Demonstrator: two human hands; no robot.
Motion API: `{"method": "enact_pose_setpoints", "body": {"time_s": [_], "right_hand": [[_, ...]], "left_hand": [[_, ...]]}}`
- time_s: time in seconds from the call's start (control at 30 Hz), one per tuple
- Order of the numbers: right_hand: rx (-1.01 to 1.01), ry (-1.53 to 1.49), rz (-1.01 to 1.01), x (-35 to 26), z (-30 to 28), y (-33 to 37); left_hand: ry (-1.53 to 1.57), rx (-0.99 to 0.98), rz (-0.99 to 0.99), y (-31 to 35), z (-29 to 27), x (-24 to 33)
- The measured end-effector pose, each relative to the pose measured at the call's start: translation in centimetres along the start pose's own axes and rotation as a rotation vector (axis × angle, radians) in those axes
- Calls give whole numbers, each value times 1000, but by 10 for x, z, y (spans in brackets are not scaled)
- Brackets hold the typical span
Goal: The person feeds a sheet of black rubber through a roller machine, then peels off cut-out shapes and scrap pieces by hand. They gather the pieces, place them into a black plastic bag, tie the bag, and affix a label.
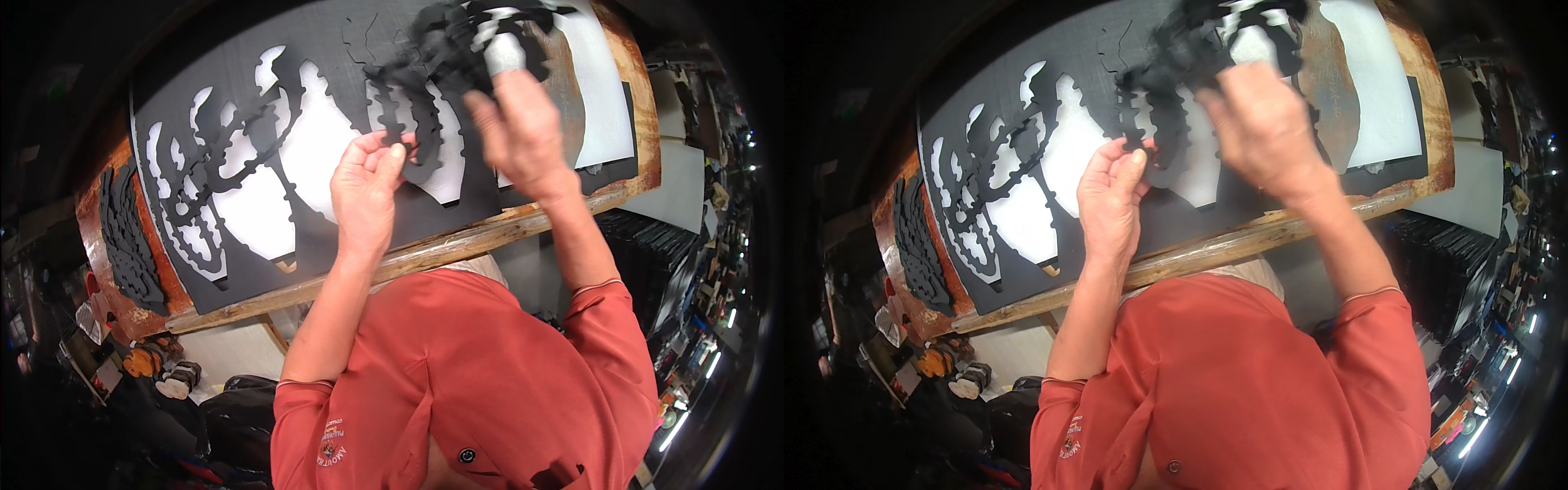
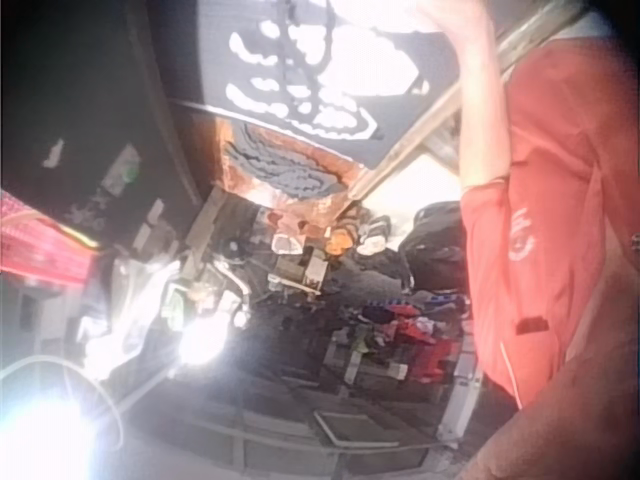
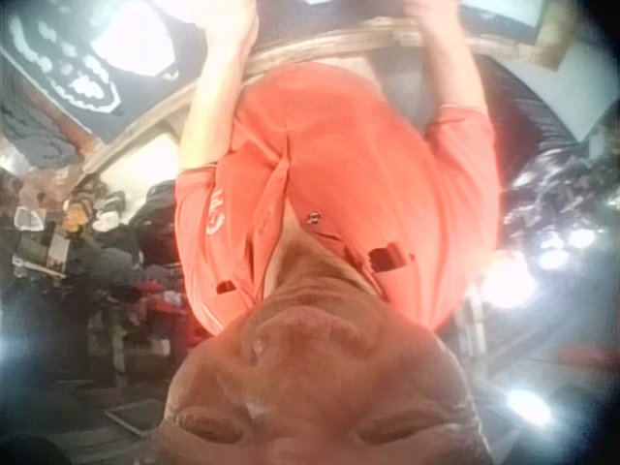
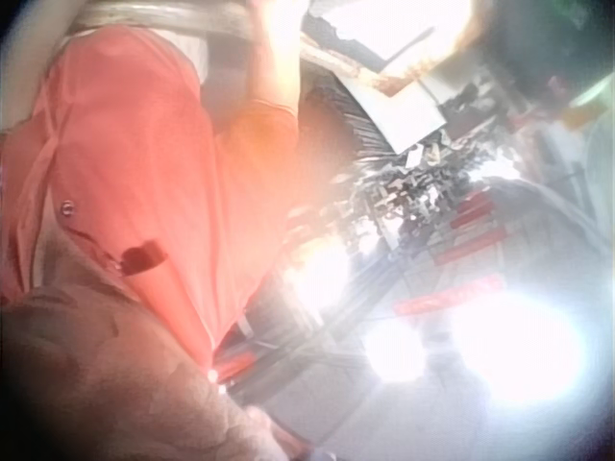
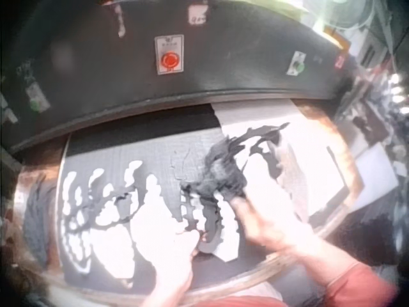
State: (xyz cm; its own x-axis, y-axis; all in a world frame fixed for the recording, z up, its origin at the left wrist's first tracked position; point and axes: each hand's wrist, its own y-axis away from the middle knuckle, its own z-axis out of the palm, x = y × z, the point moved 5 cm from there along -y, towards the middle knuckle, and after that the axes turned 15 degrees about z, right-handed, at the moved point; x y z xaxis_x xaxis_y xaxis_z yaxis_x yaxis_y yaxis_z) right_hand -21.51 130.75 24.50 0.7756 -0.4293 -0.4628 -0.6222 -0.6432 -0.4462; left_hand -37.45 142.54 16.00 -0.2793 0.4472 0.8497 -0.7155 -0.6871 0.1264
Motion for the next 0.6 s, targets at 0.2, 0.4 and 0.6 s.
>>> {"method": "enact_pose_setpoints", "body": {"time_s": [0.2,0.4,0.6], "right_hand": [[-204,-100,22,-25,38,32],[-420,-332,142,-11,38,26],[-311,-639,723,56,8,3]], "left_hand": [[163,34,-61,3,8,-6],[38,-13,35,0,3,1],[-642,-136,523,-19,-13,17]]}}
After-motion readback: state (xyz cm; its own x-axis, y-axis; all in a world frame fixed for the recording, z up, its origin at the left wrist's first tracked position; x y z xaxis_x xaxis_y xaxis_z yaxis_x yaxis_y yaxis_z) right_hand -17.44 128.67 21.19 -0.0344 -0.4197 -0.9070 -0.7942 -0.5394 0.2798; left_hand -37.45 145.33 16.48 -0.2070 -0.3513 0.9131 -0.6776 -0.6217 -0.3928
